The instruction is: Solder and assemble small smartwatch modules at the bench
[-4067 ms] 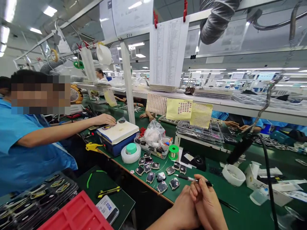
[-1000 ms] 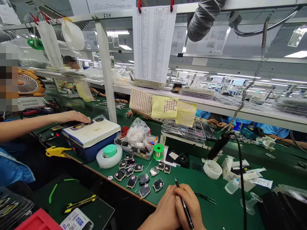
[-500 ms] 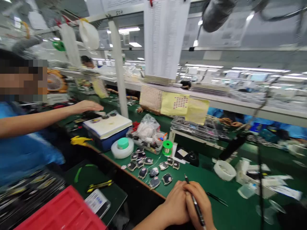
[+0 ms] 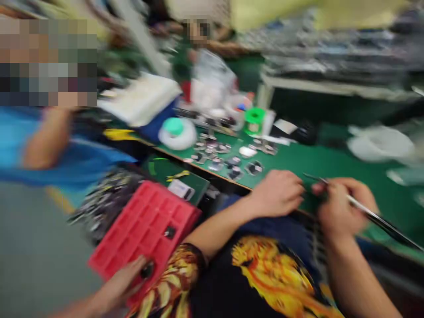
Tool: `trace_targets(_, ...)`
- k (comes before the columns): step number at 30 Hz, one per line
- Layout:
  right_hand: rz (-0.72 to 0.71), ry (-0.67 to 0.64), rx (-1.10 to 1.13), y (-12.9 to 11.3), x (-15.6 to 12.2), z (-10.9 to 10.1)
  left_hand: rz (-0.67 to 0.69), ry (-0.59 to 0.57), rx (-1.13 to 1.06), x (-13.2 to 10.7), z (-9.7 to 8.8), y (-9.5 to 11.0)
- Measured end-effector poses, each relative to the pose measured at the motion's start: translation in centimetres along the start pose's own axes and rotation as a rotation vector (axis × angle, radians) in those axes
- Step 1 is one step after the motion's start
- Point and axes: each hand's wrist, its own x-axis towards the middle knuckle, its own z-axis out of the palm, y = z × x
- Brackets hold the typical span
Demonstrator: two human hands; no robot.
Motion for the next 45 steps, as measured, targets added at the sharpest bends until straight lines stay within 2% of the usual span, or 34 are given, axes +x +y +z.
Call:
trace_targets(2, 0.039, 0.081, -0.099, -0.1, -0.6, -0.6, -0.069, 0.096, -0.024, -0.1, 0.8, -0.8)
trace_targets(4, 0.106, -0.012, -0.011, 0.4, -0.7, -0.4, -0.043, 0.156, -0.04, -0.1, 1.6, -1.5)
trace_targets(7, 0.139, -0.09, 0.017, 0.5, -0.8, -0.4, 0.005, 0.205, -0.012, -0.6, 2.1, -1.3)
trace_targets(11, 0.125, -0.119, -0.033, -0.2, -1.0, -1.8, -0.018, 0.285, 0.06, -1.6, 2.1, -0.5)
trace_targets(15, 0.149, -0.168, -0.144, -0.7, -1.0, -2.9, -0.022, 0.331, 0.056, -2.1, 2.2, -0.7)
trace_targets(20, 0.18, -0.183, -0.196, -1.5, -1.0, -2.8, 0.02, 0.306, 0.097, -2.0, 2.0, -0.7)
trace_targets(26, 0.09, -0.283, -0.167, -1.6, -0.8, -2.6, 0.071, 0.329, 0.169, -2.0, 2.4, -0.9)
trace_targets(35, 0.1, -0.311, -0.271, -1.6, -0.7, -2.1, 0.025, 0.376, 0.092, -1.6, 2.4, -0.7)
trace_targets(45, 0.131, -0.336, -0.312, -1.8, -0.6, -1.8, -0.024, 0.347, 0.045, -1.6, 2.2, -0.7)
